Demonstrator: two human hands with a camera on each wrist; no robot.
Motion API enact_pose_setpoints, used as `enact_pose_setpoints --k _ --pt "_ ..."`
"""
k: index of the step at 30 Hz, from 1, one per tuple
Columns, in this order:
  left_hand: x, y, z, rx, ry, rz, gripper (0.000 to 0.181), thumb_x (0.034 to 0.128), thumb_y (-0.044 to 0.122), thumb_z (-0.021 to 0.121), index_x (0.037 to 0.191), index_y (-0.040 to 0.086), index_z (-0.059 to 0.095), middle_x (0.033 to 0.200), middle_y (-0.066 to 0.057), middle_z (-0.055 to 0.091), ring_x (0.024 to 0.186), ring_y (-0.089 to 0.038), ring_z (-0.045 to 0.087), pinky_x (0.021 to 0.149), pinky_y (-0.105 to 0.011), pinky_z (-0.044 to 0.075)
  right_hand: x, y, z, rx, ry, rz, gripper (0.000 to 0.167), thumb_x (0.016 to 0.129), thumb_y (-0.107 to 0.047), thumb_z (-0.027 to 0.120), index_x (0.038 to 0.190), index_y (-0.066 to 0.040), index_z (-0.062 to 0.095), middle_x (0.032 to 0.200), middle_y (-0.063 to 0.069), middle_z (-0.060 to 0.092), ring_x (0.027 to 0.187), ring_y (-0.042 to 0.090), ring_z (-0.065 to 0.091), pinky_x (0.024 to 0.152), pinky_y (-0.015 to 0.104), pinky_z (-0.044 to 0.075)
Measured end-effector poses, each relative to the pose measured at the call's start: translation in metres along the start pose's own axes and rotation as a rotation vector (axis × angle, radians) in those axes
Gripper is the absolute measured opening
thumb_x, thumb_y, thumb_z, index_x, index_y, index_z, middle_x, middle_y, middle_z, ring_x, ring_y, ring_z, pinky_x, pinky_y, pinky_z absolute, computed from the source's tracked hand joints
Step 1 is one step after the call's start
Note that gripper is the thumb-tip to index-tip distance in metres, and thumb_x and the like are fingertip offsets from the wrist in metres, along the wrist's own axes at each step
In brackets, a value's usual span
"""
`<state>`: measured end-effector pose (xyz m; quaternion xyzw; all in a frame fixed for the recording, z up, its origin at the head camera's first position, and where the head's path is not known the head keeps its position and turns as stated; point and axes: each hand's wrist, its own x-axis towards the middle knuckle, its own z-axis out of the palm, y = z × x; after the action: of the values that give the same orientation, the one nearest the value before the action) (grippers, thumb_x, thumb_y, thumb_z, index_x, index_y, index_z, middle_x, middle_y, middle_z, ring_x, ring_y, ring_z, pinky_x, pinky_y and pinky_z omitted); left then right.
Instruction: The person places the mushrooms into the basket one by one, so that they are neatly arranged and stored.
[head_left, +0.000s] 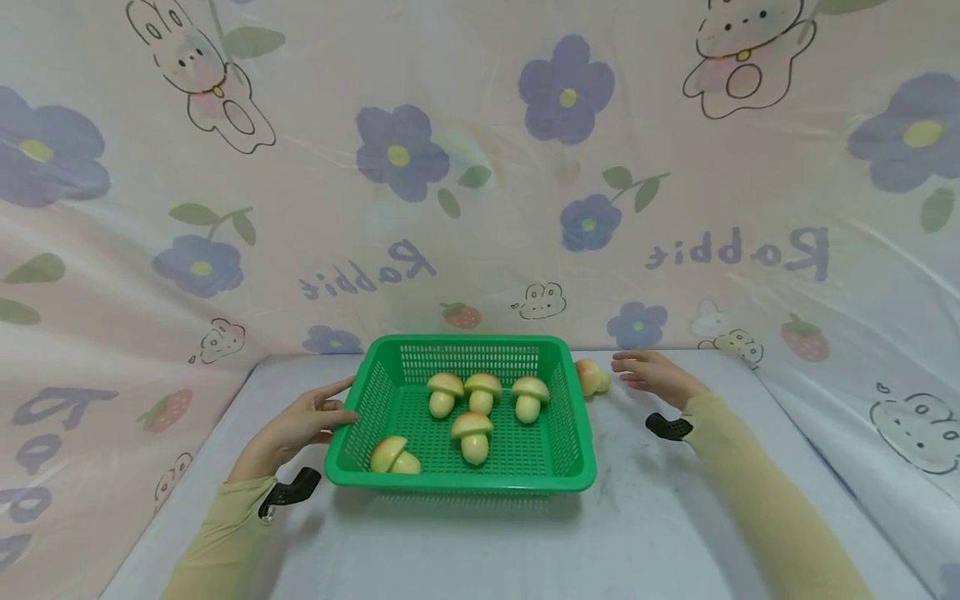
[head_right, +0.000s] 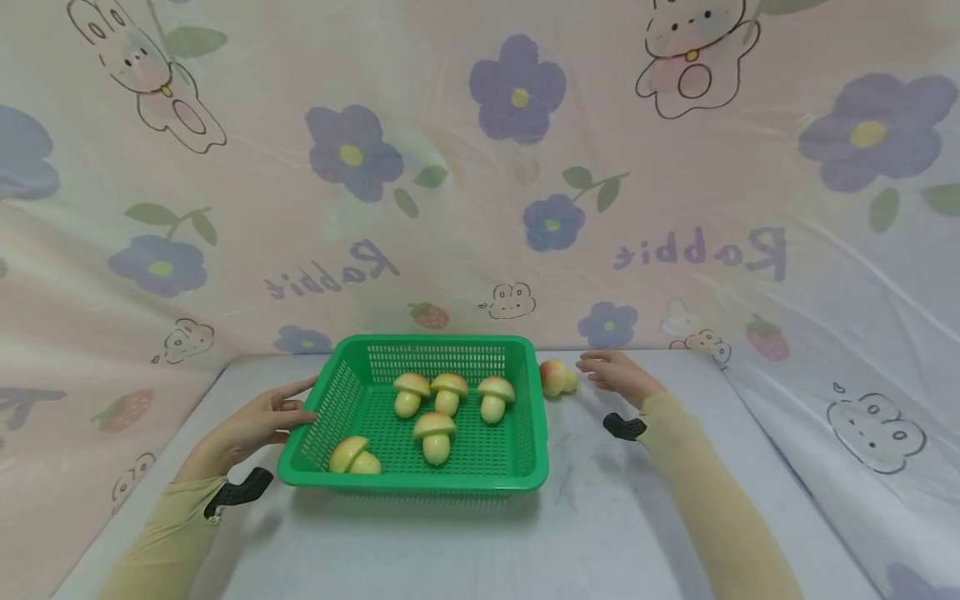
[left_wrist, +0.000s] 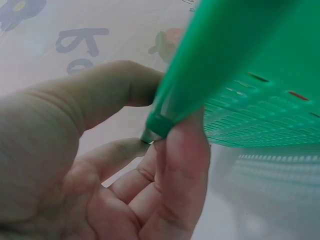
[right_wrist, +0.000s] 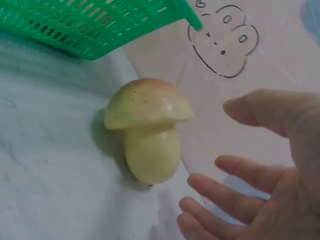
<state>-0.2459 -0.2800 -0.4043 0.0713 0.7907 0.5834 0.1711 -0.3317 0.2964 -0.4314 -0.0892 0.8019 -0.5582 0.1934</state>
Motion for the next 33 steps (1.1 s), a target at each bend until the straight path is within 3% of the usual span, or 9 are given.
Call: enact_pose_setpoints --k 5,16,24,33 --pt "0.000 -0.001 0.000 -0.014 -0.010 0.016 0.082 0.0910 0.015 0.067 0.155 0.014 0.015 0.088 -0.011 0.060 0.077 -0.020 0.065 0.072 -0.038 0.056 0.008 -0.002 0.008 -0.094 0.019 -0.057 0.069 0.097 -0.027 0.059 0.149 0.001 0.023 0.149 0.029 0.024 0.135 0.044 0.026 0.107 0.059 0.023" --pt "0.002 -0.003 0.000 0.002 0.010 0.002 0.082 0.0897 0.015 0.069 0.154 0.014 0.018 0.088 -0.011 0.062 0.079 -0.022 0.066 0.073 -0.039 0.055 0.022 0.003 0.024 -0.298 0.059 -0.141 0.071 0.084 -0.012 0.072 0.146 -0.004 0.036 0.145 0.029 0.032 0.133 0.053 0.022 0.102 0.065 0.025" --pt "0.000 -0.001 0.001 0.001 0.018 0.004 0.082 0.0900 0.014 0.068 0.154 0.015 0.018 0.087 -0.011 0.062 0.078 -0.020 0.066 0.071 -0.037 0.056 0.029 0.007 0.027 -0.261 0.041 -0.181 0.073 0.083 -0.008 0.073 0.146 -0.002 0.036 0.146 0.026 0.034 0.134 0.049 0.024 0.103 0.065 0.023" --pt "0.000 -0.002 0.001 0.002 0.013 0.008 0.082 0.0900 0.014 0.068 0.154 0.014 0.018 0.088 -0.012 0.062 0.078 -0.021 0.065 0.071 -0.037 0.056 0.036 0.013 0.030 -0.238 0.044 -0.195 0.074 0.081 -0.008 0.075 0.144 0.000 0.037 0.141 0.022 0.042 0.130 0.046 0.033 0.100 0.058 0.034"
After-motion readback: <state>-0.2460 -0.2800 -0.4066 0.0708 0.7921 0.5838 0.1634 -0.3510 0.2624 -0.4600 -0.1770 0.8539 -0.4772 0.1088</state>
